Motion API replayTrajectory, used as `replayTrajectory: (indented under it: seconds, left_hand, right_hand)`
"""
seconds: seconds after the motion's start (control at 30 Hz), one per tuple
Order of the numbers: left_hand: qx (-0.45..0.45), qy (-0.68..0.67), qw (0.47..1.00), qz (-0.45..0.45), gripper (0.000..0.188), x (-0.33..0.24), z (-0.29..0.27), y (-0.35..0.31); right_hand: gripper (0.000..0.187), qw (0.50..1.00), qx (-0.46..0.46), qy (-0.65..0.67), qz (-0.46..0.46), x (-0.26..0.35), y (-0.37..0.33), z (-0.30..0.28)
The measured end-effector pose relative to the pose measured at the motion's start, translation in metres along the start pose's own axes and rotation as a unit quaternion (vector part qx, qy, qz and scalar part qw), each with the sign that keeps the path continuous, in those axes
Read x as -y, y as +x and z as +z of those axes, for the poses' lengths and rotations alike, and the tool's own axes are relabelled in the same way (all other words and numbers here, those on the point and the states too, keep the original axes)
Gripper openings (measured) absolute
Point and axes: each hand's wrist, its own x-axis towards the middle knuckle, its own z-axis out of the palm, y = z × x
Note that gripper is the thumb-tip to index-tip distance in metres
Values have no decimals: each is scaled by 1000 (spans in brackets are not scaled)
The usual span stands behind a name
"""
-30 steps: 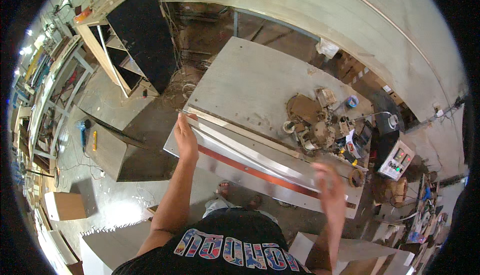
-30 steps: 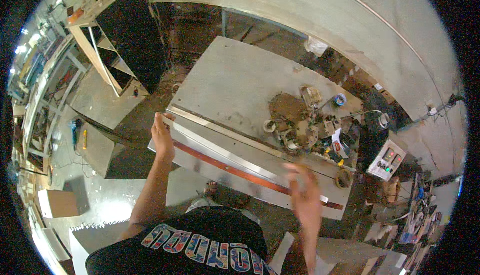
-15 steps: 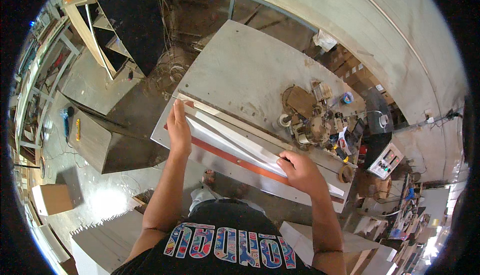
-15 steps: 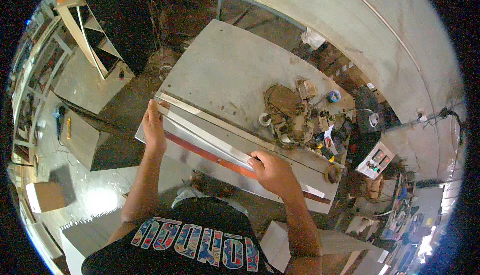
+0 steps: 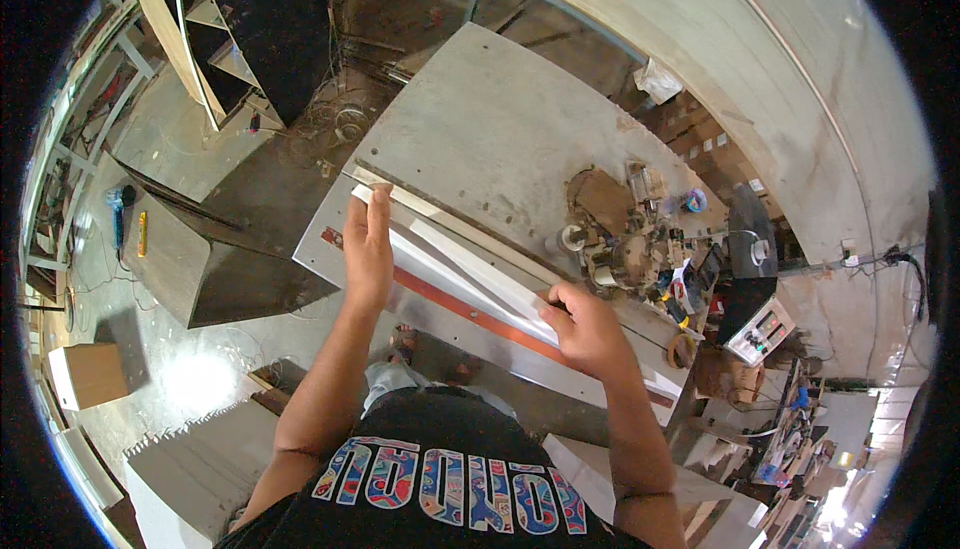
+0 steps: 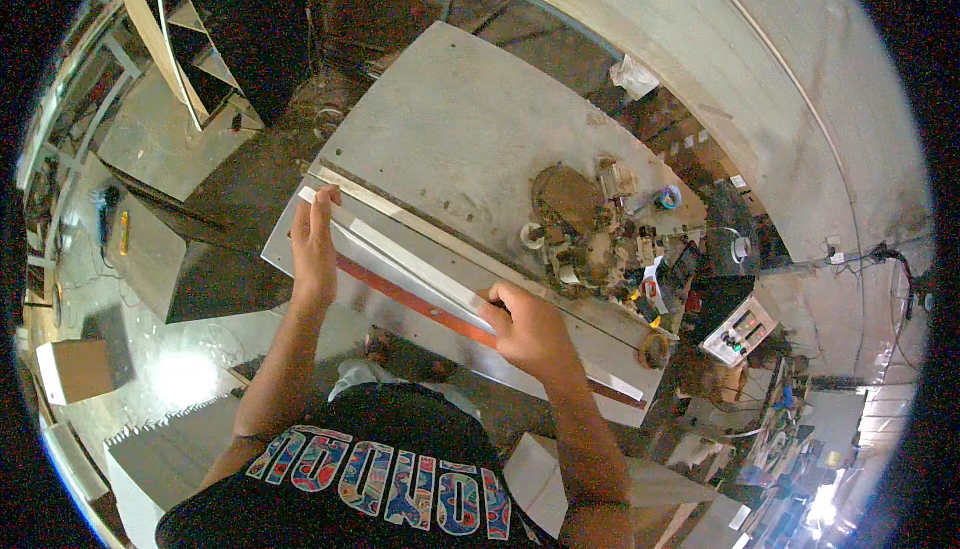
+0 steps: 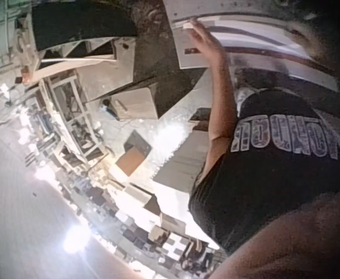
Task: The person picks up white rectangular panels from a stack, places them on a workbench, and moves them around. They repeatedly lift, turn, and reposition the panels by hand without using any tools.
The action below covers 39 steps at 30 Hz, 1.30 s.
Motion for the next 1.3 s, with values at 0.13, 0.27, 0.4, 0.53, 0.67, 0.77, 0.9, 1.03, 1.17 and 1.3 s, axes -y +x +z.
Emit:
replayTrajectory:
  seconds: [0.13,0.27,0.4,0.53,0.67,0.77,0.9,1.03,1.17,1.3]
  left_hand:
    - [12,-7,999,-38,42,0,-2,-2]
    - [30,-6,999,-33,47,-1,-4,-4]
    - [45,-6,997,-58,53,-3,-6,-6]
    - [3,-21,999,-37,46,-3,-1,-4]
    - [-3,-71,996,-47,47,-3,4,-2]
    - [-5,-80,994,-74,50,-3,4,-1]
    - [12,-77,996,-53,52,1,2,-1]
    - [-25,-47,993,-109,55,9,1,3]
    - [4,-103,993,-60,43,16,1,7]
    - [7,-89,995,-55,41,18,3,9]
  right_hand:
    - [27,1000,6,6,23,2,4,2]
    - [31,1000,-9,16,19,-1,8,6]
    - [42,1000,-14,-6,20,2,11,8]
    - [54,999,-20,-10,37,6,12,7]
    - [52,1000,-10,3,21,0,10,2]
    - [42,1000,13,-11,9,-14,7,-7]
    - [36,1000,-9,20,3,-37,-12,-17]
    - [39,997,1,71,-7,-55,-23,-30]
    - [48,999,-45,-17,21,-65,-56,-35]
    - [56,953,-184,-240,-30,-79,-88,-32]
